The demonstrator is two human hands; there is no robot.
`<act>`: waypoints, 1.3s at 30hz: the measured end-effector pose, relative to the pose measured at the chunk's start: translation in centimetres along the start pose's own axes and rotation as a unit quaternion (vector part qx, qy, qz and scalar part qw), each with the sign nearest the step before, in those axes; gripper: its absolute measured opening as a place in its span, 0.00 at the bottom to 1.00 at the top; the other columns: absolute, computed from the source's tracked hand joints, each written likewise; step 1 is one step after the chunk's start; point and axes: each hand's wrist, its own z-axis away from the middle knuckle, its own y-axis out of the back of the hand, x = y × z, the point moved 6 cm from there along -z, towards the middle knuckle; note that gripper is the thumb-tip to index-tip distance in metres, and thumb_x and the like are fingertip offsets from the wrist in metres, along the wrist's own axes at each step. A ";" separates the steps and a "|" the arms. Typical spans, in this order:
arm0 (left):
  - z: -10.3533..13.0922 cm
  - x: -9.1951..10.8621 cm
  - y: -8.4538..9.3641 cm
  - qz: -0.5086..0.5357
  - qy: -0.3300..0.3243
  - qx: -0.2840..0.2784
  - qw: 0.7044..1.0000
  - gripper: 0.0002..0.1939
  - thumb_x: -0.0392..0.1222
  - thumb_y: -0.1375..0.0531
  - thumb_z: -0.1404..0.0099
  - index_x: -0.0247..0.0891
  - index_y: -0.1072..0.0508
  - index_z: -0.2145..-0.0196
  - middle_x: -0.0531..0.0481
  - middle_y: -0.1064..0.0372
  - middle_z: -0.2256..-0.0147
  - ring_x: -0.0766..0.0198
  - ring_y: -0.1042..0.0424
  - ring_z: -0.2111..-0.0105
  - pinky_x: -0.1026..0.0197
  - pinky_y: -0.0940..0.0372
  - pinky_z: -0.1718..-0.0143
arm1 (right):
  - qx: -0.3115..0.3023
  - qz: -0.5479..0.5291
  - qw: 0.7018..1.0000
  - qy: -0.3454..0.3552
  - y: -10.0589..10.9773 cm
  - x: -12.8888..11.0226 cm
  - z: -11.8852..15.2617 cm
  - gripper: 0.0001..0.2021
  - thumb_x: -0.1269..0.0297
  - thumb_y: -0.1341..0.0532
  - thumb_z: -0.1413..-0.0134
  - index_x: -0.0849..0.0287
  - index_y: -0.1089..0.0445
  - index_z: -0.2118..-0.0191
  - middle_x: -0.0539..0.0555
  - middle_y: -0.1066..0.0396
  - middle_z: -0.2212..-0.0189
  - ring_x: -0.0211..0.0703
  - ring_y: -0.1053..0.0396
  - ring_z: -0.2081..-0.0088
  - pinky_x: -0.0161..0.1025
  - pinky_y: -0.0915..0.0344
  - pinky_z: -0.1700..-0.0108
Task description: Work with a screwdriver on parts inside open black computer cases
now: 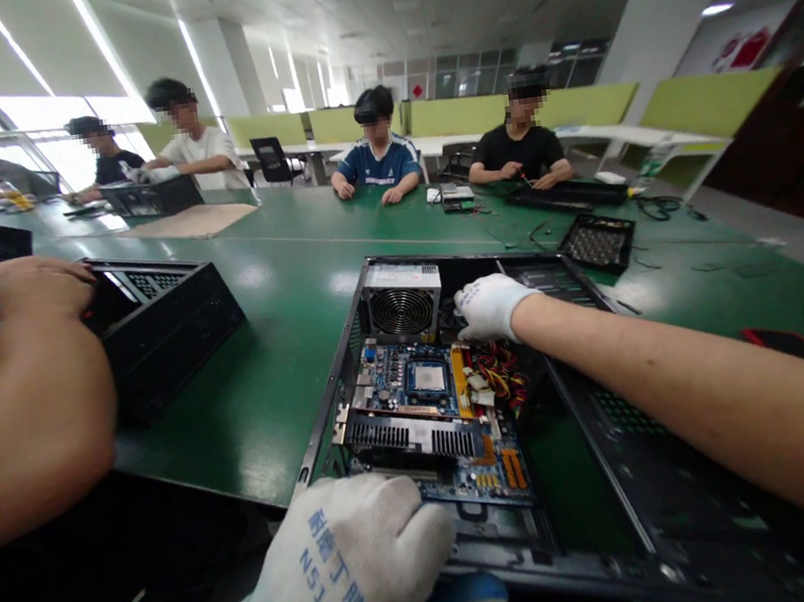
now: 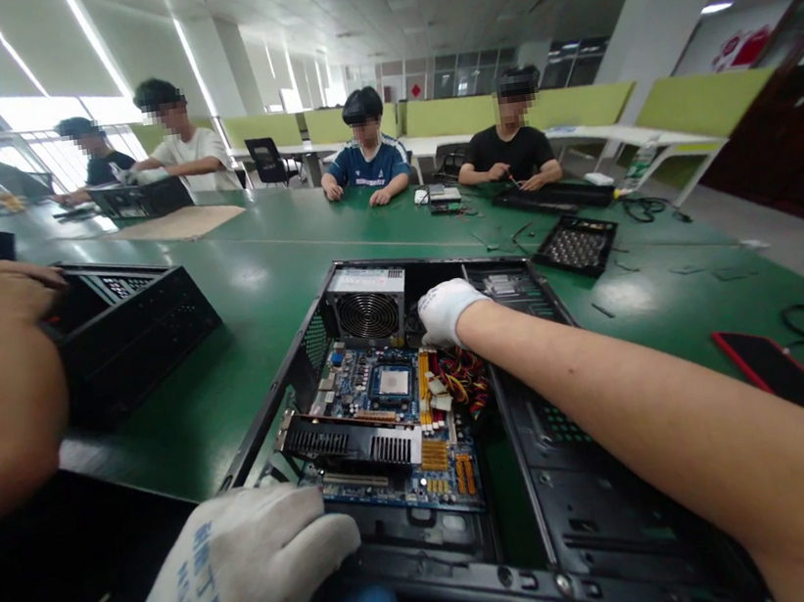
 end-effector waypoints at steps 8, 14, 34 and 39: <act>-0.6 0.5 0.1 -0.024 -0.015 -0.019 0.999 0.10 0.51 0.39 0.33 0.44 0.30 0.66 0.55 0.33 0.75 0.66 0.30 0.77 0.67 0.35 0.78 | 0.055 -0.022 0.998 0.021 1.5 0.7 2.0 0.30 0.43 0.40 0.42 0.64 0.25 0.46 0.69 0.24 0.48 0.63 0.26 0.47 0.49 0.31 0.50; -1.1 0.7 0.3 -0.018 0.000 -0.058 0.998 0.09 0.51 0.38 0.33 0.44 0.29 0.64 0.53 0.29 0.72 0.63 0.29 0.76 0.62 0.34 0.77 | 0.110 -0.147 0.980 0.073 2.9 2.7 6.4 0.26 0.43 0.43 0.38 0.61 0.23 0.50 0.63 0.22 0.52 0.55 0.24 0.51 0.45 0.32 0.47; -16.0 -9.4 -13.3 -0.189 0.083 -0.460 0.864 0.23 0.43 0.41 0.33 0.31 0.31 0.43 0.33 0.26 0.45 0.46 0.24 0.46 0.53 0.29 0.47 | 0.238 -0.440 0.866 -0.009 -0.6 7.7 13.9 0.25 0.44 0.44 0.35 0.57 0.28 0.43 0.58 0.25 0.43 0.57 0.29 0.43 0.50 0.35 0.38; -14.9 -11.8 -17.2 -0.178 0.084 -0.490 0.849 0.22 0.46 0.38 0.36 0.32 0.27 0.47 0.33 0.25 0.46 0.45 0.23 0.48 0.52 0.28 0.48 | 0.241 -0.435 0.868 0.000 -1.4 8.1 13.9 0.25 0.42 0.44 0.35 0.54 0.28 0.43 0.57 0.25 0.44 0.57 0.28 0.44 0.50 0.34 0.39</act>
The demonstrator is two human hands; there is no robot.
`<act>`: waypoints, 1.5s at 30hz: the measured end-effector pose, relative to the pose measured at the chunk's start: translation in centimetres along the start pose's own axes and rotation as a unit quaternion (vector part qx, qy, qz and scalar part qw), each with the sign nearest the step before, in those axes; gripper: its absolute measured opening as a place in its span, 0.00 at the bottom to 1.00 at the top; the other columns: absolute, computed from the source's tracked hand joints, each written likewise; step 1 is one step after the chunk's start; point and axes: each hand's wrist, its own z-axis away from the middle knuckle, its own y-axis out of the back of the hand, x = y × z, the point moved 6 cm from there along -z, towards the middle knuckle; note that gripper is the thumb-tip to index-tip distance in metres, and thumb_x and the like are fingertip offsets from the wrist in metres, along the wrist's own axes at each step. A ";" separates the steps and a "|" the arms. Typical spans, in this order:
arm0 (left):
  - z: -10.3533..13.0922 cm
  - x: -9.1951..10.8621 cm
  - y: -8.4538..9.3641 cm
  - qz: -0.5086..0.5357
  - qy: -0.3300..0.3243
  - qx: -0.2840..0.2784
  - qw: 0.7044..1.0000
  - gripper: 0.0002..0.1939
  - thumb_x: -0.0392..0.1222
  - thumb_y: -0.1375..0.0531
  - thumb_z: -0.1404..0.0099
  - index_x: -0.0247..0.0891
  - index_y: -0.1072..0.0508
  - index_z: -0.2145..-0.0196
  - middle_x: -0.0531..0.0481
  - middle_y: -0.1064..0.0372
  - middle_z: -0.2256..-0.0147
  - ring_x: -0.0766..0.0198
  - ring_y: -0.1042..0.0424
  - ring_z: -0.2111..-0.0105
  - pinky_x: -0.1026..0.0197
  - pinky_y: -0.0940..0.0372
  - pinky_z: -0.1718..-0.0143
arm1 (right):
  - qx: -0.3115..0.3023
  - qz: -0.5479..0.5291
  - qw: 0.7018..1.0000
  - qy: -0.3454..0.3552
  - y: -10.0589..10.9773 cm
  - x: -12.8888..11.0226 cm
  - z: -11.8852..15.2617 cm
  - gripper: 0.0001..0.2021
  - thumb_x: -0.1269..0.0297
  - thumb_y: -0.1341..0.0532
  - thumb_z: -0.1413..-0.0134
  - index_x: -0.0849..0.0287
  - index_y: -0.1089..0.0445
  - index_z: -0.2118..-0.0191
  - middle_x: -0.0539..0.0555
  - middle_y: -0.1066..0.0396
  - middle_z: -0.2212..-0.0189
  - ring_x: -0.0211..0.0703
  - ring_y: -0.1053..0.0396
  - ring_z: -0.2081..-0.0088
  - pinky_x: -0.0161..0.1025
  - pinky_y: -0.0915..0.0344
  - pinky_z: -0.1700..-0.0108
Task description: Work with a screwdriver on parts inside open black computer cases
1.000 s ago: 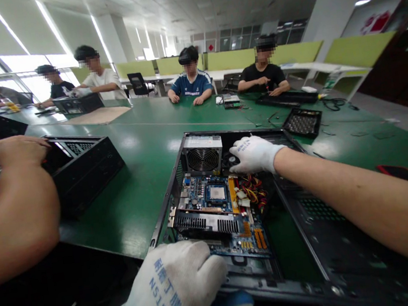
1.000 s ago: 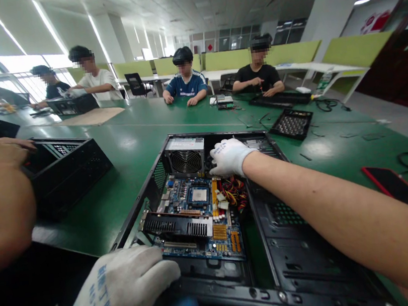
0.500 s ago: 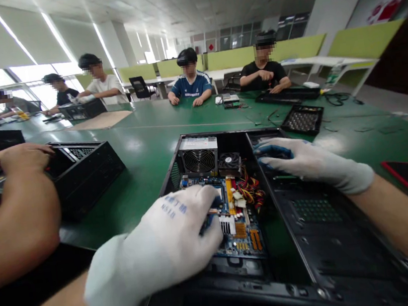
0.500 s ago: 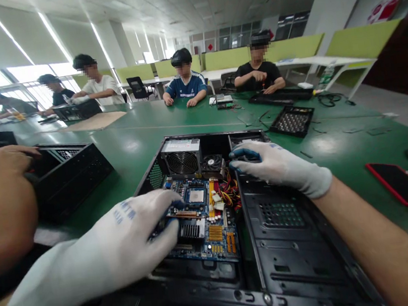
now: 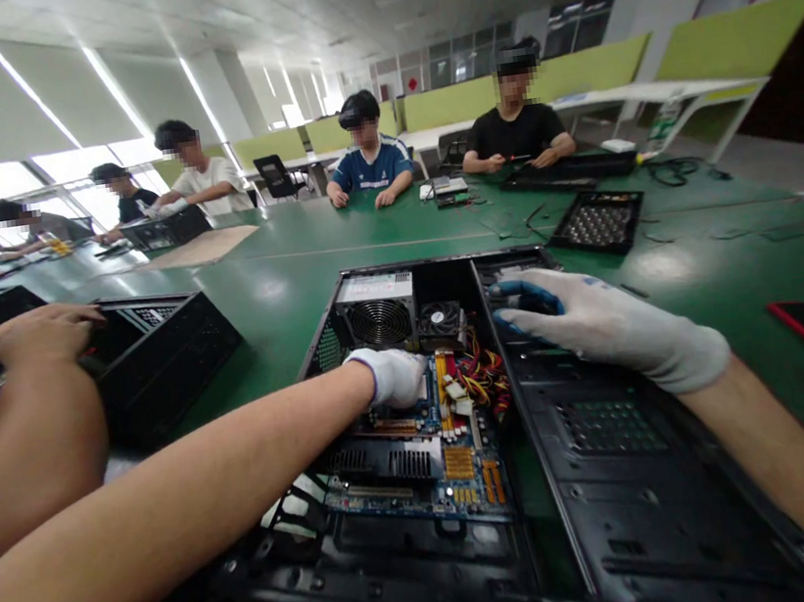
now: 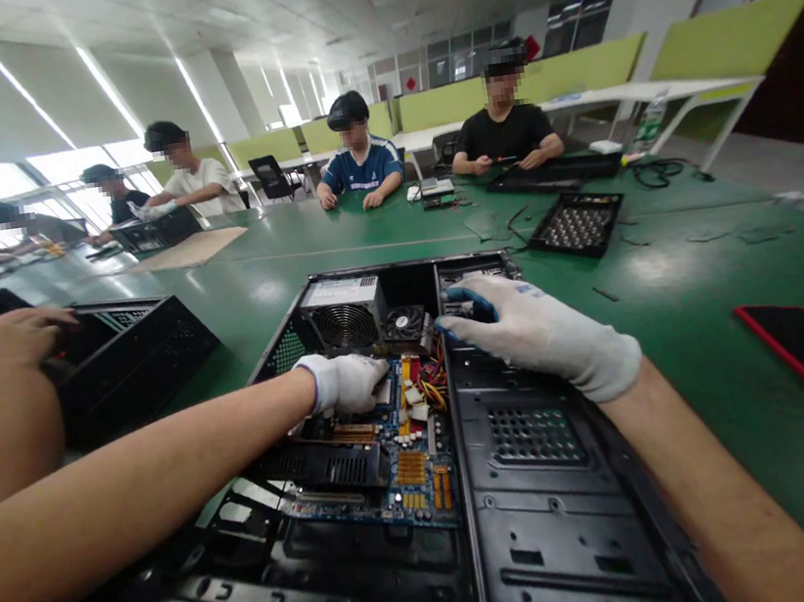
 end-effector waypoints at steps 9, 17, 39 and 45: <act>-0.8 -0.2 -1.0 0.012 -0.006 -0.005 1.000 0.21 0.42 0.36 0.40 0.36 0.29 0.49 0.36 0.23 0.49 0.47 0.22 0.50 0.53 0.27 0.51 | -0.006 0.014 0.999 0.031 -0.7 0.8 0.2 0.28 0.39 0.44 0.36 0.52 0.31 0.40 0.55 0.28 0.40 0.58 0.32 0.39 0.52 0.37 0.35; -0.8 -1.0 -0.7 -0.009 0.023 0.021 0.999 0.33 0.44 0.32 0.43 0.36 0.33 0.42 0.34 0.28 0.44 0.45 0.26 0.44 0.52 0.29 0.45 | -0.016 0.024 0.998 0.047 -0.9 0.6 0.0 0.29 0.38 0.43 0.37 0.52 0.29 0.40 0.56 0.27 0.41 0.58 0.30 0.41 0.50 0.36 0.36; -1.5 -1.2 -0.6 -0.034 -0.001 0.018 0.999 0.21 0.45 0.32 0.42 0.38 0.23 0.51 0.40 0.22 0.52 0.47 0.22 0.52 0.54 0.26 0.51 | -0.027 0.018 0.998 0.056 -0.9 -0.1 0.1 0.25 0.41 0.45 0.36 0.53 0.25 0.46 0.56 0.23 0.47 0.58 0.28 0.45 0.49 0.34 0.40; -1.6 -1.2 -0.5 -0.045 0.000 0.017 0.999 0.21 0.46 0.32 0.41 0.39 0.23 0.50 0.41 0.22 0.51 0.49 0.22 0.52 0.56 0.27 0.52 | -0.022 0.016 0.998 0.061 -0.8 -0.2 0.1 0.26 0.41 0.44 0.36 0.54 0.25 0.45 0.56 0.23 0.46 0.59 0.28 0.45 0.49 0.34 0.40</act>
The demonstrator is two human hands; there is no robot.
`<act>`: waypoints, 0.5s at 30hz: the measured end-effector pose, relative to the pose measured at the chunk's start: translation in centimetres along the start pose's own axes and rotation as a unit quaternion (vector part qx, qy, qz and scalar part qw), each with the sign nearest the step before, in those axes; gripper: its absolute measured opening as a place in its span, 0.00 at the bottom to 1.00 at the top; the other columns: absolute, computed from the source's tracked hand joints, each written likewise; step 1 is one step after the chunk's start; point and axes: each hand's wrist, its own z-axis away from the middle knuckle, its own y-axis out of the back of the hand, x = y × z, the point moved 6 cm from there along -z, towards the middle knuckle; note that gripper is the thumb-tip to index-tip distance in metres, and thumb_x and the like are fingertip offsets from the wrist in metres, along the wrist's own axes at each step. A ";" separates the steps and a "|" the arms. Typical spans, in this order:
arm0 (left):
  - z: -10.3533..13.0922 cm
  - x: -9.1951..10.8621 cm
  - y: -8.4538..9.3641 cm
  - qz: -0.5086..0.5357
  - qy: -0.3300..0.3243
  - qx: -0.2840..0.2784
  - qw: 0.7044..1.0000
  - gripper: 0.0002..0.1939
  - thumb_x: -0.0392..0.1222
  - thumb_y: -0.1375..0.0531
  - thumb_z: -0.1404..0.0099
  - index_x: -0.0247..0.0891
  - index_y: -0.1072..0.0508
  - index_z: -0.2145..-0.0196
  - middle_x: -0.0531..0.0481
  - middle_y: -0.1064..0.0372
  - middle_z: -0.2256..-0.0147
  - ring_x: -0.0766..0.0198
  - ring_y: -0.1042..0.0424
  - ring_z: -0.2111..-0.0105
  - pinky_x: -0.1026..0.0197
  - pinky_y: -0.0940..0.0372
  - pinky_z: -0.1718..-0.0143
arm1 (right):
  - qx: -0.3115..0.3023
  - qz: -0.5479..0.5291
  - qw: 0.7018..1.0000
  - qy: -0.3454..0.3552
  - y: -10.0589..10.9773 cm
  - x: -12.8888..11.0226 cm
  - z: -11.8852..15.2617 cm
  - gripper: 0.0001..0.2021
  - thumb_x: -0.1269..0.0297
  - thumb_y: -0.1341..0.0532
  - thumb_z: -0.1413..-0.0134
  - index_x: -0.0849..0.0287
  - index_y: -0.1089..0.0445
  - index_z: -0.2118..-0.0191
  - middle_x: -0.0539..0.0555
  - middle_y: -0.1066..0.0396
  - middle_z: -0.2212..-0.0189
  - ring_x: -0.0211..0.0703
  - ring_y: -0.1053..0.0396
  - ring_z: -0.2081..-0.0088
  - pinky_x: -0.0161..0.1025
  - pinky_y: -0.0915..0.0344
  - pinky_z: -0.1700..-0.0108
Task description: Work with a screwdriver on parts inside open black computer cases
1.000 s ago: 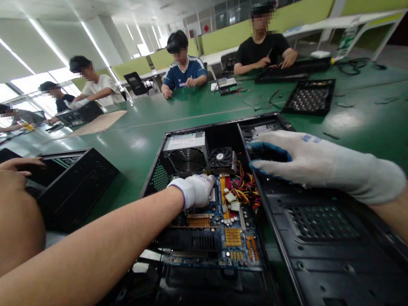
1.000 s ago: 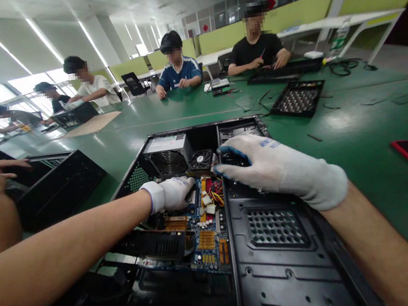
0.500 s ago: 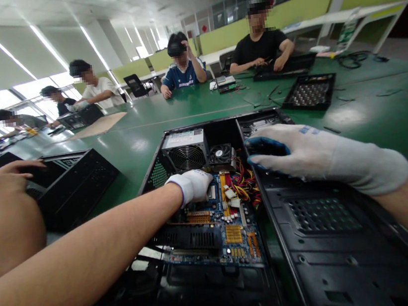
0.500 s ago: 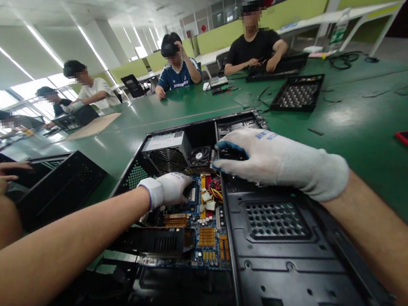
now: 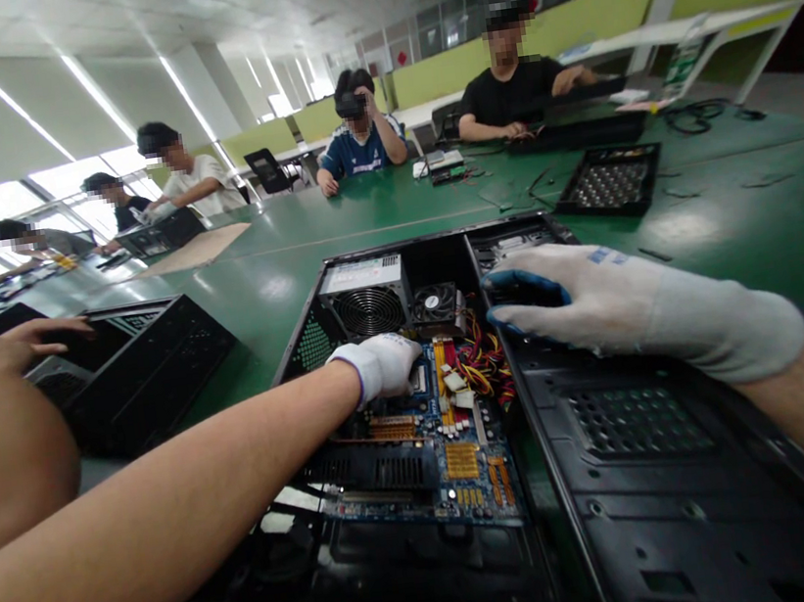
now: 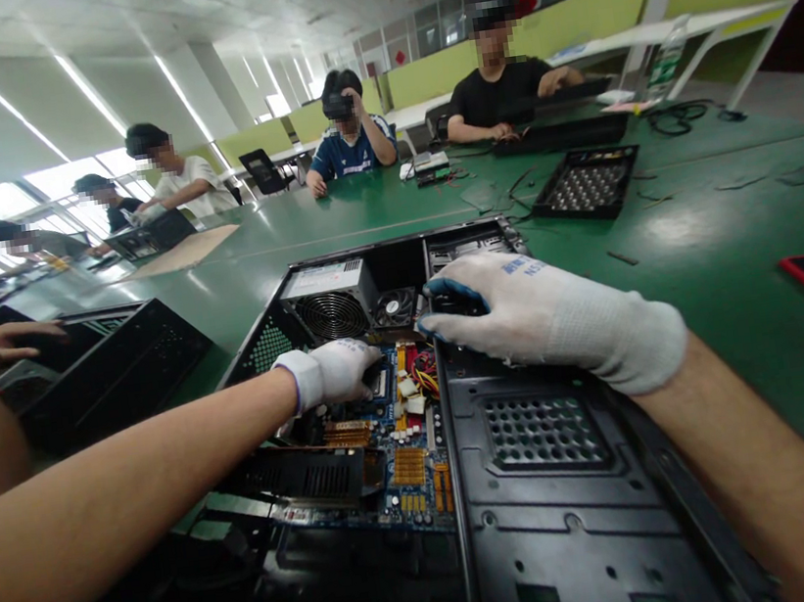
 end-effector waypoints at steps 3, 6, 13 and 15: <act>0.1 0.1 0.1 -0.006 0.008 -0.010 1.000 0.22 0.46 0.32 0.40 0.39 0.24 0.49 0.41 0.22 0.50 0.48 0.22 0.51 0.56 0.27 0.52 | -0.001 -0.013 1.000 0.001 0.0 0.1 0.0 0.26 0.41 0.42 0.38 0.54 0.25 0.45 0.57 0.23 0.46 0.61 0.28 0.45 0.53 0.34 0.40; 0.2 0.1 0.2 0.001 0.007 -0.010 1.000 0.22 0.46 0.32 0.40 0.38 0.24 0.49 0.40 0.22 0.51 0.47 0.22 0.52 0.55 0.27 0.52 | 0.002 -0.021 1.000 0.003 0.0 0.2 0.1 0.25 0.42 0.40 0.39 0.53 0.24 0.46 0.57 0.24 0.46 0.62 0.29 0.44 0.55 0.35 0.39; 0.0 0.0 0.1 0.007 0.001 -0.003 1.000 0.23 0.45 0.31 0.41 0.39 0.24 0.49 0.41 0.22 0.51 0.48 0.22 0.52 0.56 0.27 0.53 | 0.000 -0.013 1.000 0.003 -0.2 0.5 0.1 0.26 0.40 0.41 0.38 0.53 0.25 0.45 0.57 0.24 0.46 0.63 0.28 0.44 0.57 0.35 0.40; 0.0 -0.1 0.0 0.006 0.002 -0.002 1.000 0.23 0.46 0.31 0.42 0.40 0.24 0.49 0.42 0.22 0.51 0.48 0.22 0.52 0.56 0.27 0.53 | -0.001 -0.010 1.000 0.005 -0.2 0.4 0.1 0.26 0.40 0.42 0.38 0.53 0.25 0.45 0.58 0.24 0.46 0.62 0.28 0.44 0.56 0.34 0.40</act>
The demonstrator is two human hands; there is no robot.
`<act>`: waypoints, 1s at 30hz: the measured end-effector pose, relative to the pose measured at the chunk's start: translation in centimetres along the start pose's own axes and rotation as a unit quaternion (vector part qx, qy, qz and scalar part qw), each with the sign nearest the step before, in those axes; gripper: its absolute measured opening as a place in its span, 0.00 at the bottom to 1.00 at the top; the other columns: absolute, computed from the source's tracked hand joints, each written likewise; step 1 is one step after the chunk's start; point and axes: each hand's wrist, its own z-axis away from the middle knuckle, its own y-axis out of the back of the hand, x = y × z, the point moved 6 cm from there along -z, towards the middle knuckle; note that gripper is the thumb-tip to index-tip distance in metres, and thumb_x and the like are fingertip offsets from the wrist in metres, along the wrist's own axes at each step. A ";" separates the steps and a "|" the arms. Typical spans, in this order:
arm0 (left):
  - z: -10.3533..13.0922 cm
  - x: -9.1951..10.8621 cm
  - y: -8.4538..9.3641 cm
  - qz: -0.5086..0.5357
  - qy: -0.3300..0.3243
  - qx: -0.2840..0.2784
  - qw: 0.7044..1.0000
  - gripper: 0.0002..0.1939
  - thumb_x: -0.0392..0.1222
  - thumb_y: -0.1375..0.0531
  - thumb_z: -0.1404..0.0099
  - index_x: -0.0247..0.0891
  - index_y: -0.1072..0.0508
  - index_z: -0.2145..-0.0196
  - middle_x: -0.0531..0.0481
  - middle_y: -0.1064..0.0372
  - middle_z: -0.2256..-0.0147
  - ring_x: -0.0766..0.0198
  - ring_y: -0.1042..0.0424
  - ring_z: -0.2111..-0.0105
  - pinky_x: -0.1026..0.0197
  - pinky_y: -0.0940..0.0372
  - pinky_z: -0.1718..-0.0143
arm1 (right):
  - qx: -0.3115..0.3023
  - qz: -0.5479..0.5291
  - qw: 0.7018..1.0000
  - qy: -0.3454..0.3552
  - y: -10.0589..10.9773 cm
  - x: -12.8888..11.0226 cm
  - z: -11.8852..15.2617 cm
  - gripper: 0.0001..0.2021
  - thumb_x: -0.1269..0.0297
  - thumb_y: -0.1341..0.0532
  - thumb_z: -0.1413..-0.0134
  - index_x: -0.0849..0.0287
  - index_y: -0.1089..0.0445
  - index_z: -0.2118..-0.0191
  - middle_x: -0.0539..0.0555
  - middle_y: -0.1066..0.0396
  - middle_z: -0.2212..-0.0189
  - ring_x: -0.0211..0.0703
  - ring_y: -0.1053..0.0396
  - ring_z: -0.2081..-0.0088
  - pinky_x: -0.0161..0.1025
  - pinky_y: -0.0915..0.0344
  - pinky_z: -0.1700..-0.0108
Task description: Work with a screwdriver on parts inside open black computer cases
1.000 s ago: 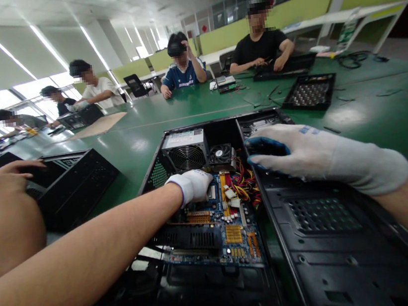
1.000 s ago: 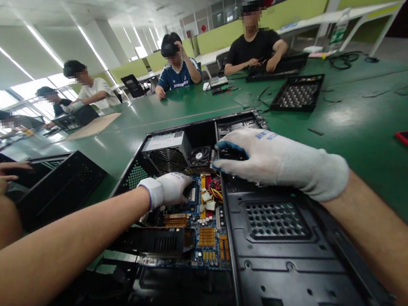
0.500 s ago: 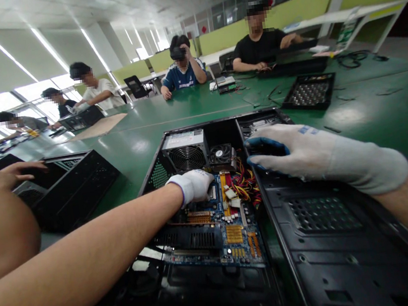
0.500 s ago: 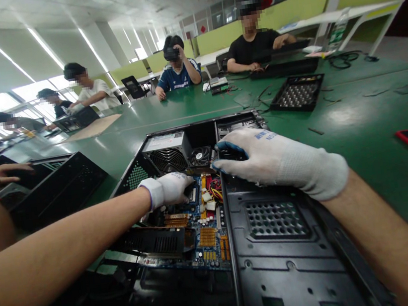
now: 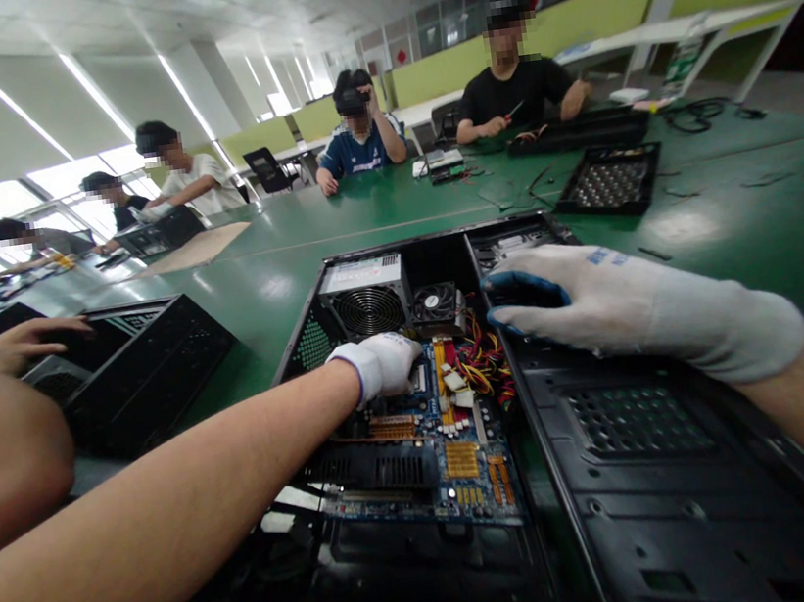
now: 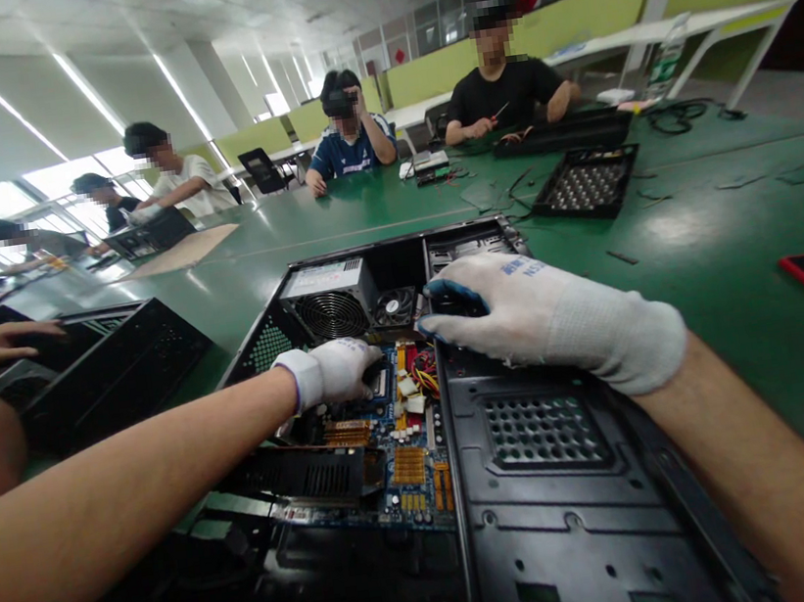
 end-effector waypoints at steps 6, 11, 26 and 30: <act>0.0 0.0 0.0 -0.008 -0.003 -0.001 1.000 0.23 0.47 0.32 0.41 0.40 0.24 0.49 0.42 0.23 0.51 0.50 0.22 0.52 0.57 0.28 0.53 | 0.002 0.005 1.000 0.005 0.0 0.0 0.0 0.28 0.38 0.42 0.39 0.54 0.24 0.47 0.59 0.23 0.49 0.63 0.28 0.45 0.56 0.32 0.42; 0.2 0.0 0.1 -0.009 0.000 -0.003 1.000 0.23 0.47 0.31 0.40 0.40 0.24 0.48 0.42 0.23 0.50 0.49 0.22 0.52 0.57 0.28 0.52 | 0.001 0.005 1.000 -0.004 0.0 0.0 0.0 0.29 0.38 0.43 0.39 0.55 0.24 0.45 0.59 0.23 0.48 0.64 0.28 0.45 0.57 0.33 0.42; -0.1 -0.3 -0.2 -0.003 0.005 -0.001 1.000 0.23 0.46 0.31 0.41 0.41 0.24 0.48 0.43 0.22 0.51 0.50 0.22 0.52 0.57 0.27 0.53 | 0.004 -0.001 1.000 0.008 0.2 -0.2 -0.1 0.27 0.39 0.42 0.40 0.54 0.23 0.49 0.58 0.22 0.51 0.62 0.27 0.46 0.55 0.33 0.41; 0.0 -0.3 -0.1 -0.003 0.004 0.008 1.000 0.23 0.45 0.31 0.42 0.40 0.24 0.49 0.42 0.23 0.50 0.49 0.22 0.51 0.57 0.28 0.52 | -0.005 -0.004 1.000 0.006 0.2 -0.4 -0.1 0.28 0.37 0.43 0.40 0.55 0.23 0.49 0.60 0.22 0.51 0.62 0.27 0.47 0.56 0.33 0.41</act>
